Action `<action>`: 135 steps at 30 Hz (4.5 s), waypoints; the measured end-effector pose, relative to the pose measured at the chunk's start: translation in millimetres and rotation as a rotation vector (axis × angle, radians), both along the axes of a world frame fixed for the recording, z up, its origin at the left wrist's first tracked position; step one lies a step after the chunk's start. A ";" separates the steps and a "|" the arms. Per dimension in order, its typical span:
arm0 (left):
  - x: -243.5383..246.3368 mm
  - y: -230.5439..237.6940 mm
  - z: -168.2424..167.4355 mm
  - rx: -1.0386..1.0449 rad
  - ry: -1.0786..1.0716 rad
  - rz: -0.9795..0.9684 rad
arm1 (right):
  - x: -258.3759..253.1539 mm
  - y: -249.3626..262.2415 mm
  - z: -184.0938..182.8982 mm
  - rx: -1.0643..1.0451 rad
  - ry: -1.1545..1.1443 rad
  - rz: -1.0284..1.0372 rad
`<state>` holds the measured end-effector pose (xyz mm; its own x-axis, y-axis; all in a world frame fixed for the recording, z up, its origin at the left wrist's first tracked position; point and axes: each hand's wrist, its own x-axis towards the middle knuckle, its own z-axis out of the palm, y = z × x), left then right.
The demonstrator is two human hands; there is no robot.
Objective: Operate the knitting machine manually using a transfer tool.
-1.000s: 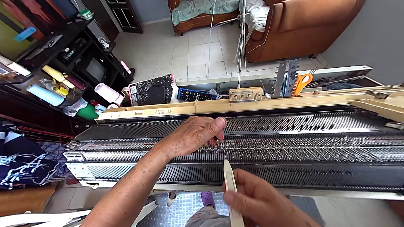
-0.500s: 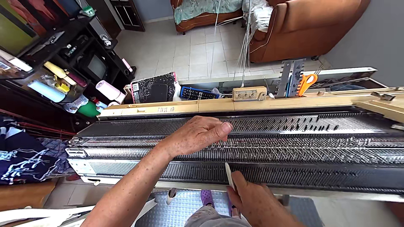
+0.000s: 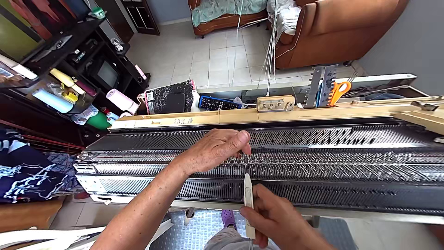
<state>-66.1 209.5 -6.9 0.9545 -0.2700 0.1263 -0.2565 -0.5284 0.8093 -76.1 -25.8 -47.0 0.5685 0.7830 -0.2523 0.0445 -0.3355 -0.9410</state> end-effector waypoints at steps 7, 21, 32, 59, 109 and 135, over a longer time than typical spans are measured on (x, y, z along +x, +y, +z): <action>-9.7 0.1 -10.2 -0.013 -0.003 0.091 | 0.3 -3.3 47.5 0.221 0.593 0.008; -7.7 -1.3 -18.1 -0.065 -0.108 0.059 | -8.7 0.4 -14.9 -0.099 -0.479 -0.014; -11.0 -2.5 -19.8 -0.068 -0.125 0.104 | -9.3 -0.5 30.7 -0.163 -0.119 0.153; -15.3 0.1 -21.1 -0.011 -0.214 0.109 | -19.8 10.7 -14.2 -0.317 -0.838 0.051; -25.3 14.0 -22.4 -0.014 -0.242 0.155 | -0.3 25.6 20.5 0.116 0.532 0.052; -30.9 24.6 -22.4 0.069 -0.278 0.147 | -14.1 28.9 54.1 0.181 0.580 0.089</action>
<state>-96.9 234.0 -29.2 0.9155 -0.1490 0.3738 -0.3797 -0.6274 0.6799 -90.2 3.1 7.1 0.3086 0.8807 -0.3592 -0.4715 -0.1863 -0.8619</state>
